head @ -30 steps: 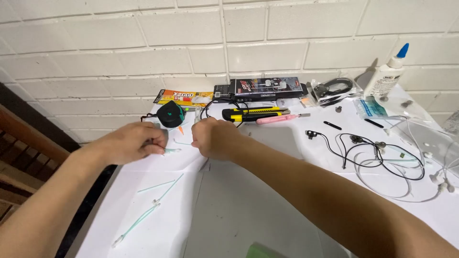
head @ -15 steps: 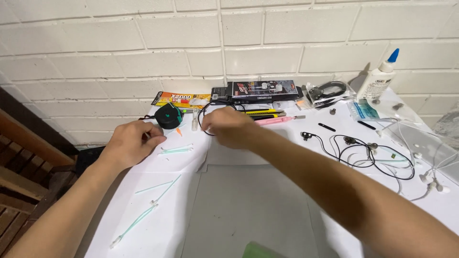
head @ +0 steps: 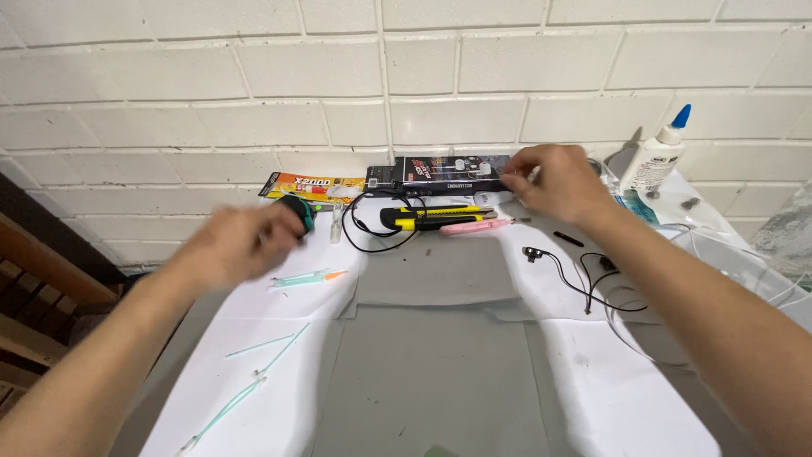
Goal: Repairing or assembling earphones by manipulating wires and components on a workbench using a utility knife.
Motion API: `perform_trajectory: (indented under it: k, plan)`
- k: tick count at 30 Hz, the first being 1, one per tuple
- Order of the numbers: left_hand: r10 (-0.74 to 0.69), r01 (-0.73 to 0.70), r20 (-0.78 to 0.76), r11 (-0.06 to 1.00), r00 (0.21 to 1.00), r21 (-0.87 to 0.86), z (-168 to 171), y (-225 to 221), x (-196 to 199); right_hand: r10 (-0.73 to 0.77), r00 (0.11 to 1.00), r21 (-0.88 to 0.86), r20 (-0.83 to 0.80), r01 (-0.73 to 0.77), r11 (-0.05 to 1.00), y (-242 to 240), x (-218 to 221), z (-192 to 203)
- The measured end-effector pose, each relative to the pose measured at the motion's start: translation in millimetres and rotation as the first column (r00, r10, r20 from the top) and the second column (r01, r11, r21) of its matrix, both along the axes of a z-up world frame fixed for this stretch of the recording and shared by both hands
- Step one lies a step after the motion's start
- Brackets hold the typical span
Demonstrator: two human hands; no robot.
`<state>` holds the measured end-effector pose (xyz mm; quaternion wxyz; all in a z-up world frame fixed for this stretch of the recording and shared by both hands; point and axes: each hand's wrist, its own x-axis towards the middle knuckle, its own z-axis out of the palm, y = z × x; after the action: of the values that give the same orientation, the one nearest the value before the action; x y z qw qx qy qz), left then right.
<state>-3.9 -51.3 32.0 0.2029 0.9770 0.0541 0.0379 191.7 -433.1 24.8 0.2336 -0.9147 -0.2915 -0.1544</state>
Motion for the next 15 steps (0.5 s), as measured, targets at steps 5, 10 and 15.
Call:
perform_trajectory:
  k: [5,10,15]
  plan:
    - [0.029,-0.046,0.083,0.976,0.996,0.214,-1.5,38.1,67.8,-0.086,0.996,-0.072,-0.003,0.085,0.994,-38.3,1.0,0.6]
    - [0.069,-0.025,-0.11,0.935,0.992,0.354,11.4,28.7,78.2,-0.08,0.997,-0.156,-0.016,0.076,0.985,-83.3,12.4,-16.3]
    - [0.169,-0.068,-0.263,0.933,0.95,0.353,16.6,34.7,92.7,0.061,0.991,-0.242,0.116,-0.032,0.97,-127.1,24.2,-32.2]
